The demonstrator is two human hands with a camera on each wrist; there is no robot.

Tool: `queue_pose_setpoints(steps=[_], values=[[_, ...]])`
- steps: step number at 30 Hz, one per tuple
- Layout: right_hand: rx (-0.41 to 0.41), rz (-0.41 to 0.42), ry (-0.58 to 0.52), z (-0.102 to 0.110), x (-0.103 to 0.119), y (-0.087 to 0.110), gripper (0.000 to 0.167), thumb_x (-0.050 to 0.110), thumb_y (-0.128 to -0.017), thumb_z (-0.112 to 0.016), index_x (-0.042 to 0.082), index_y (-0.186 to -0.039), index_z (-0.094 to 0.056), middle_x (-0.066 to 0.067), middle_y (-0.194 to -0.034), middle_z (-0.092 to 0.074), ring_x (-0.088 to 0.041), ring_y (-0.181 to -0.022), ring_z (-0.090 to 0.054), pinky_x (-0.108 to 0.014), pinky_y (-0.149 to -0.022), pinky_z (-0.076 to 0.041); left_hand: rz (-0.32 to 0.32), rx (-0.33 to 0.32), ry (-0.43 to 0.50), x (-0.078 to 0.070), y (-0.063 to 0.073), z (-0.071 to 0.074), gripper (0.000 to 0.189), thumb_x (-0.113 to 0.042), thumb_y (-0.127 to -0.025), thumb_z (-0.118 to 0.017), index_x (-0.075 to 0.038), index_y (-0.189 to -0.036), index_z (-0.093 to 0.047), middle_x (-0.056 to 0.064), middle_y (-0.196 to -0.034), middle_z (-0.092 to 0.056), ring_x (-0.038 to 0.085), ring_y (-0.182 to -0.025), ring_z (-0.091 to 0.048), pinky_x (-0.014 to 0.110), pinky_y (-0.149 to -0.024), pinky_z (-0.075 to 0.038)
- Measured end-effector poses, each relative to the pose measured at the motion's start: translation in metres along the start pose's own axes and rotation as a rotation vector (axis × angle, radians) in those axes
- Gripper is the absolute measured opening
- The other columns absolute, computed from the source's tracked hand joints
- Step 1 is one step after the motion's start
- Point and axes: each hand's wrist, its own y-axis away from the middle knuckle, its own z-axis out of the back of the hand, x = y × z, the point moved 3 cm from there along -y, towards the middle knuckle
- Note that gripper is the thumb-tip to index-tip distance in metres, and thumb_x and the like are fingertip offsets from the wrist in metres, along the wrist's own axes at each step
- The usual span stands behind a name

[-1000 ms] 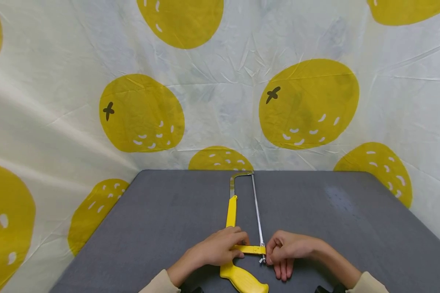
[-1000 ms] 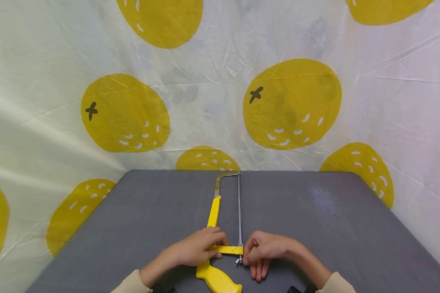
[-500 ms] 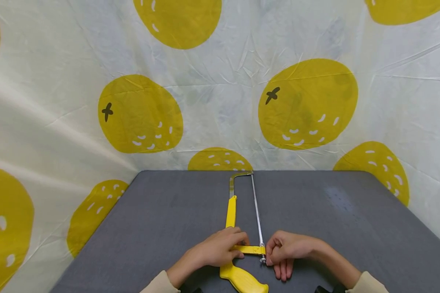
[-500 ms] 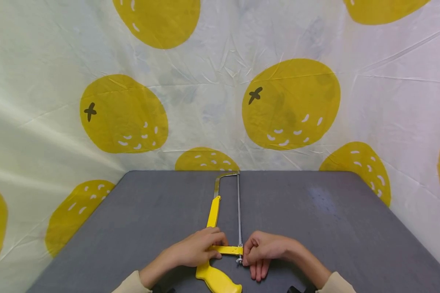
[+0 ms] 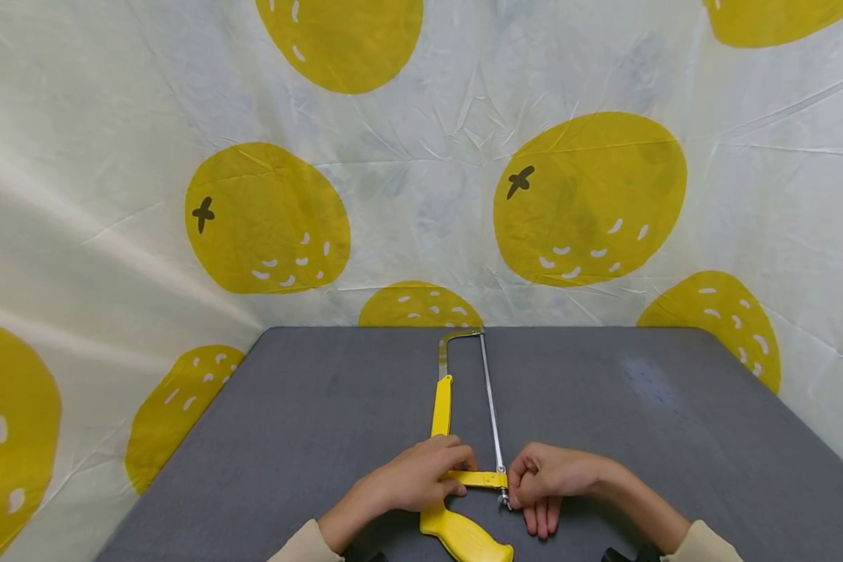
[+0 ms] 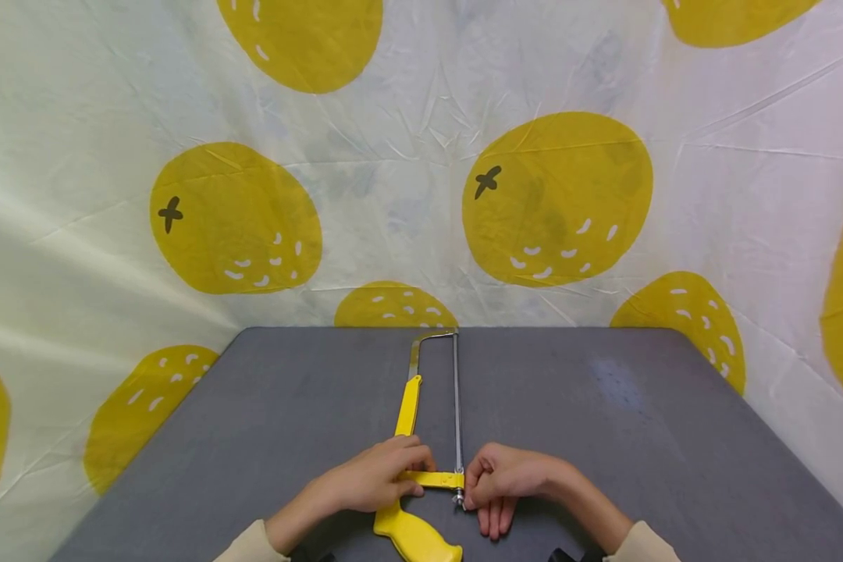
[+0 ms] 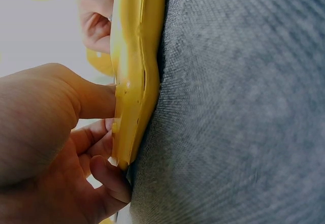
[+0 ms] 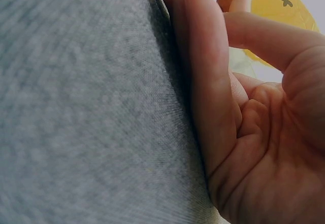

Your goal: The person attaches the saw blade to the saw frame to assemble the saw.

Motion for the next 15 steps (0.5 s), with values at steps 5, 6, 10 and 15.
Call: queue_pose_setpoints(steps=[5, 6, 10, 15], values=[[-0.002, 0.006, 0.005, -0.0014, 0.0013, 0.0004, 0.035, 0.003, -0.095, -0.059, -0.029, -0.105, -0.053, 0.004, -0.07, -0.073, -0.004, -0.06, -0.071, -0.022, -0.053, -0.056, -0.007, -0.007, -0.005, 0.0, 0.0007, -0.0008, 0.015, -0.026, -0.098, -0.072, -0.027, -0.112, -0.067, -0.013, -0.099, -0.058, 0.001, -0.083, -0.049, 0.018, -0.075, -0.044], [-0.002, 0.007, 0.007, -0.0017, 0.0015, 0.0005, 0.035, 0.004, -0.095, -0.059, -0.029, -0.105, -0.053, 0.004, -0.07, -0.073, -0.004, -0.06, -0.071, -0.022, -0.053, -0.056, -0.009, -0.009, -0.006, -0.0001, 0.001, -0.0009, 0.016, -0.026, -0.098, -0.072, -0.027, -0.112, -0.067, -0.013, -0.099, -0.058, 0.0, -0.083, -0.049, 0.018, -0.075, -0.044], [-0.002, 0.009, 0.013, -0.0025, 0.0015, 0.0005, 0.034, 0.004, -0.095, -0.059, -0.029, -0.104, -0.054, 0.004, -0.071, -0.073, -0.004, -0.06, -0.071, -0.022, -0.053, -0.056, -0.012, -0.014, -0.01, -0.0005, 0.0018, -0.0013, 0.016, -0.026, -0.097, -0.073, -0.027, -0.112, -0.067, -0.013, -0.099, -0.058, 0.0, -0.083, -0.048, 0.017, -0.075, -0.043], [0.003, 0.013, 0.011, -0.0024, 0.0011, 0.0006, 0.035, 0.003, -0.095, -0.058, -0.03, -0.105, -0.052, 0.004, -0.07, -0.073, -0.003, -0.06, -0.071, -0.021, -0.053, -0.056, -0.009, -0.014, -0.012, -0.0008, 0.0017, -0.0016, 0.016, -0.026, -0.098, -0.072, -0.028, -0.112, -0.067, -0.013, -0.099, -0.057, 0.0, -0.083, -0.048, 0.017, -0.075, -0.043]])
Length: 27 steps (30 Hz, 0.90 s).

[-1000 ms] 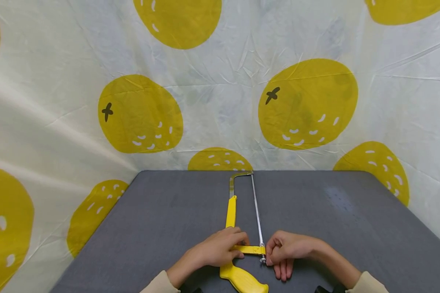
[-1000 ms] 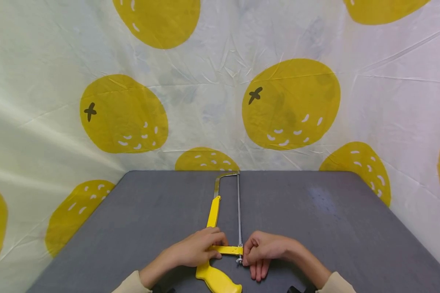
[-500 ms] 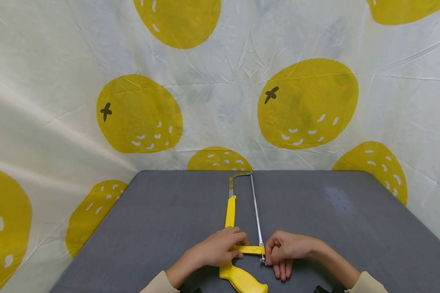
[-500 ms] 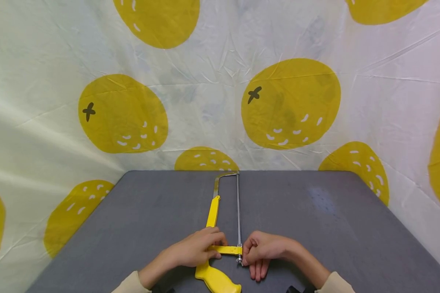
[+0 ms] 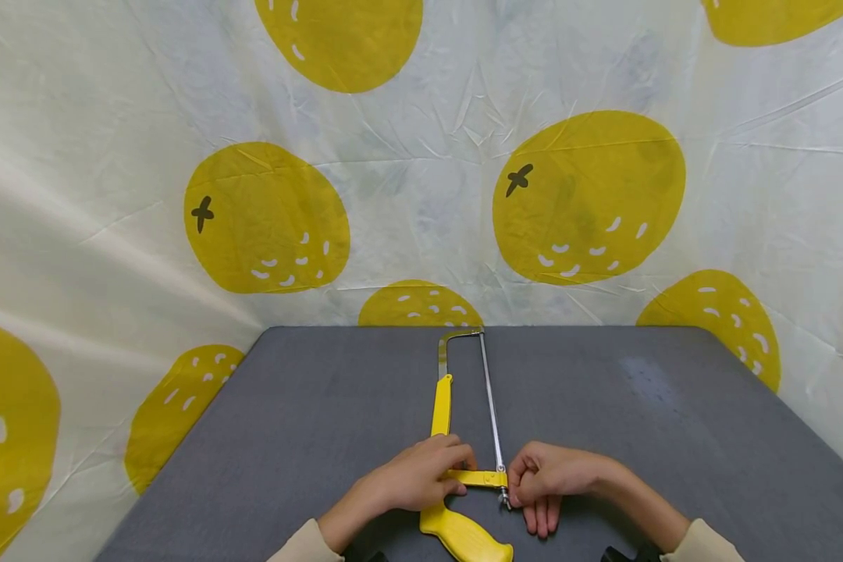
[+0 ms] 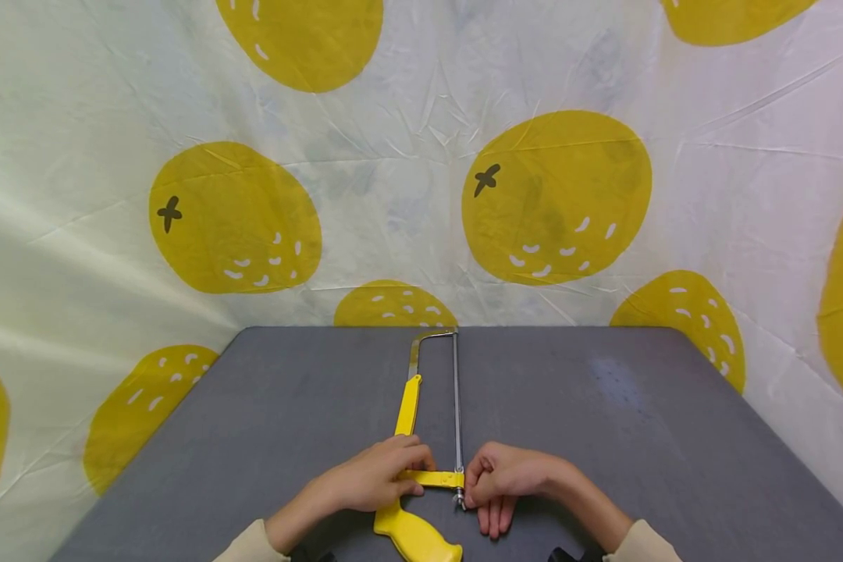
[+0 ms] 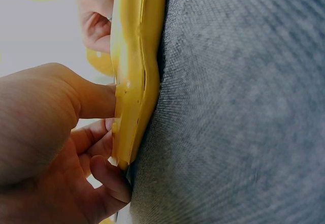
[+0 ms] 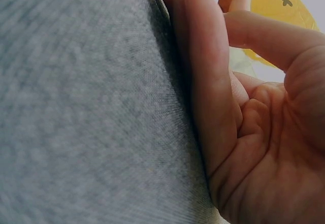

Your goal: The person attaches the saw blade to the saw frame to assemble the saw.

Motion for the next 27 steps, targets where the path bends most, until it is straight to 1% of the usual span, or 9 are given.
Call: queue_pose_setpoints(steps=[8, 12, 17, 23, 27], values=[[-0.003, -0.004, -0.014, 0.0005, 0.0002, 0.0, 0.035, 0.004, -0.095, -0.059, -0.029, -0.106, -0.053, 0.001, -0.072, -0.074, -0.004, -0.06, -0.072, -0.022, -0.054, -0.056, 0.0, -0.001, -0.011, 0.0004, -0.0006, 0.0002, 0.016, -0.026, -0.097, -0.073, -0.028, -0.112, -0.067, -0.013, -0.098, -0.057, 0.0, -0.084, -0.048, 0.017, -0.076, -0.043], [-0.007, -0.005, -0.014, 0.0012, -0.0001, 0.0002, 0.033, 0.004, -0.095, -0.06, -0.027, -0.106, -0.057, 0.0, -0.074, -0.075, -0.005, -0.06, -0.072, -0.023, -0.054, -0.056, 0.003, -0.002, -0.009, -0.0001, -0.0005, 0.0008, 0.016, -0.026, -0.097, -0.073, -0.028, -0.112, -0.067, -0.013, -0.098, -0.058, 0.001, -0.084, -0.048, 0.017, -0.076, -0.043], [-0.007, -0.004, -0.006, 0.0007, 0.0004, 0.0002, 0.028, 0.005, -0.095, -0.063, -0.021, -0.104, -0.062, 0.002, -0.072, -0.075, -0.005, -0.06, -0.072, -0.022, -0.054, -0.056, 0.014, 0.003, -0.002, -0.0004, -0.0005, 0.001, 0.016, -0.026, -0.097, -0.073, -0.028, -0.111, -0.067, -0.014, -0.098, -0.057, 0.001, -0.084, -0.048, 0.017, -0.075, -0.043], [-0.008, -0.042, -0.005, 0.0007, 0.0024, -0.0003, 0.025, 0.016, -0.099, -0.066, -0.009, -0.102, -0.069, 0.002, -0.072, -0.075, -0.003, -0.059, -0.071, -0.021, -0.053, -0.055, 0.016, 0.006, -0.002, 0.0001, -0.0009, 0.0007, 0.016, -0.026, -0.097, -0.073, -0.029, -0.112, -0.067, -0.014, -0.099, -0.057, 0.001, -0.084, -0.048, 0.017, -0.075, -0.043], [-0.016, -0.053, -0.003, 0.001, 0.0035, 0.0, 0.029, 0.02, -0.101, -0.065, -0.009, -0.102, -0.07, 0.001, -0.07, -0.075, -0.003, -0.058, -0.071, -0.021, -0.052, -0.055, 0.014, 0.009, 0.001, 0.0005, -0.0015, 0.0007, 0.016, -0.026, -0.097, -0.073, -0.028, -0.112, -0.067, -0.013, -0.098, -0.057, 0.001, -0.084, -0.048, 0.017, -0.075, -0.043]])
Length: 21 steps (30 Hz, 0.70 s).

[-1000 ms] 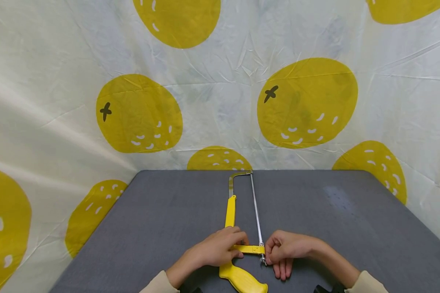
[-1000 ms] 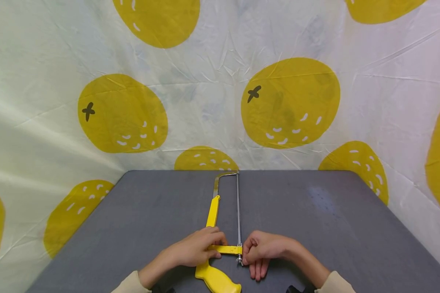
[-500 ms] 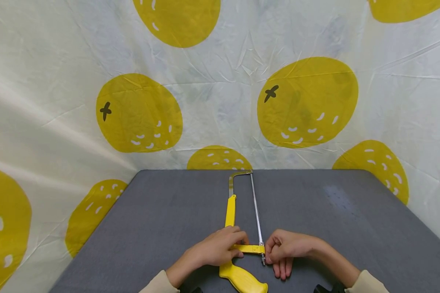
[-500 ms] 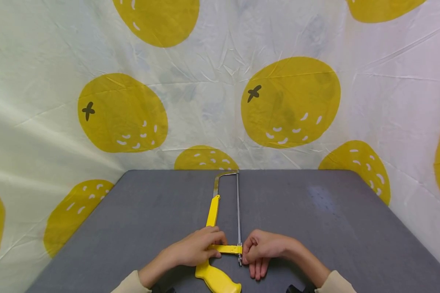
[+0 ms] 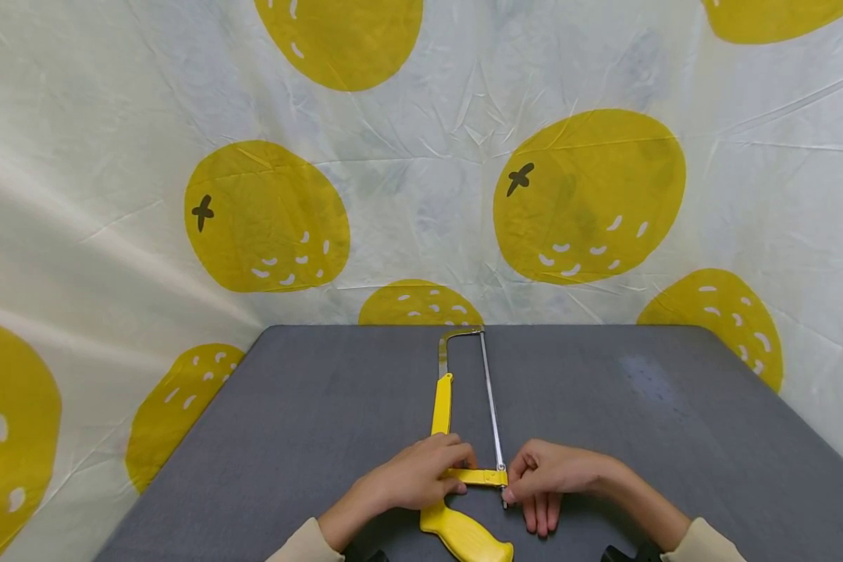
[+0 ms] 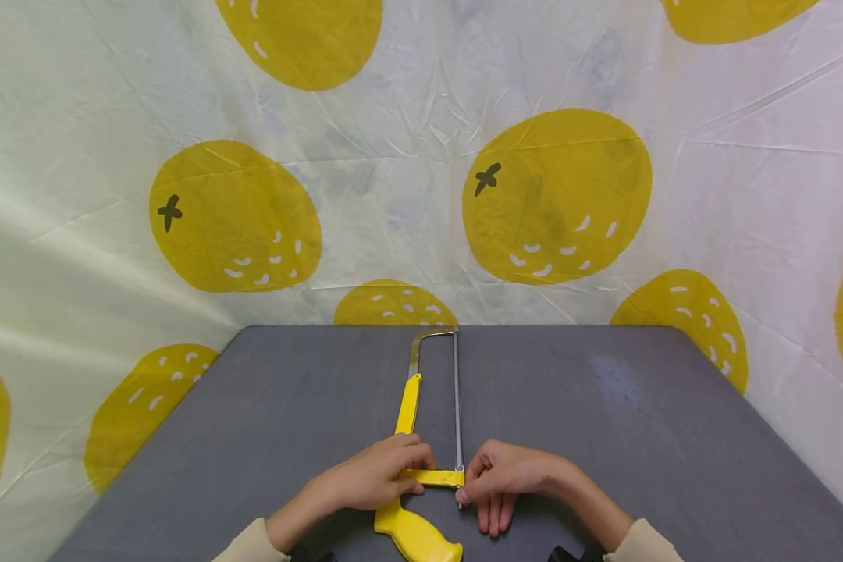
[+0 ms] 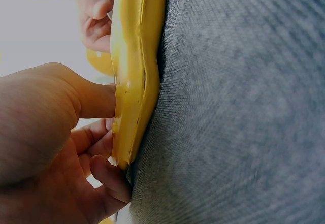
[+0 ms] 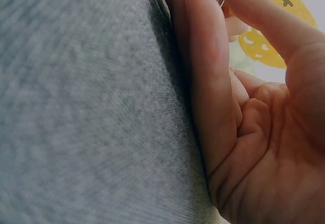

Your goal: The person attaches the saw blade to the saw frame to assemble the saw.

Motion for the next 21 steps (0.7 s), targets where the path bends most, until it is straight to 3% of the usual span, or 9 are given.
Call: queue_pose_setpoints(steps=[6, 15, 21], values=[[-0.003, 0.005, 0.004, -0.0001, -0.0002, 0.0003, 0.033, 0.018, -0.1, -0.065, -0.014, -0.103, -0.067, 0.001, -0.071, -0.075, -0.003, -0.058, -0.071, -0.021, -0.052, -0.055, -0.004, 0.001, 0.005, 0.0003, -0.0003, -0.0004, 0.016, -0.026, -0.098, -0.073, -0.028, -0.112, -0.067, -0.013, -0.098, -0.057, 0.001, -0.083, -0.048, 0.018, -0.074, -0.043], [0.017, 0.01, 0.007, 0.0006, -0.0008, 0.001, 0.026, 0.016, -0.1, -0.063, -0.008, -0.106, -0.069, 0.002, -0.072, -0.075, -0.003, -0.06, -0.072, -0.021, -0.053, -0.055, 0.003, 0.004, 0.008, 0.0007, 0.0001, -0.0002, 0.016, -0.026, -0.098, -0.072, -0.028, -0.113, -0.067, -0.013, -0.098, -0.057, 0.002, -0.083, -0.048, 0.018, -0.073, -0.042], [0.023, 0.028, 0.006, 0.0005, -0.0004, 0.0021, 0.031, 0.011, -0.098, -0.059, -0.018, -0.109, -0.063, -0.001, -0.075, -0.075, -0.004, -0.061, -0.072, -0.022, -0.055, -0.056, 0.009, 0.006, 0.009, 0.0003, 0.0008, 0.0001, 0.017, -0.026, -0.097, -0.073, -0.029, -0.113, -0.067, -0.014, -0.099, -0.057, 0.001, -0.084, -0.048, 0.018, -0.074, -0.042]])
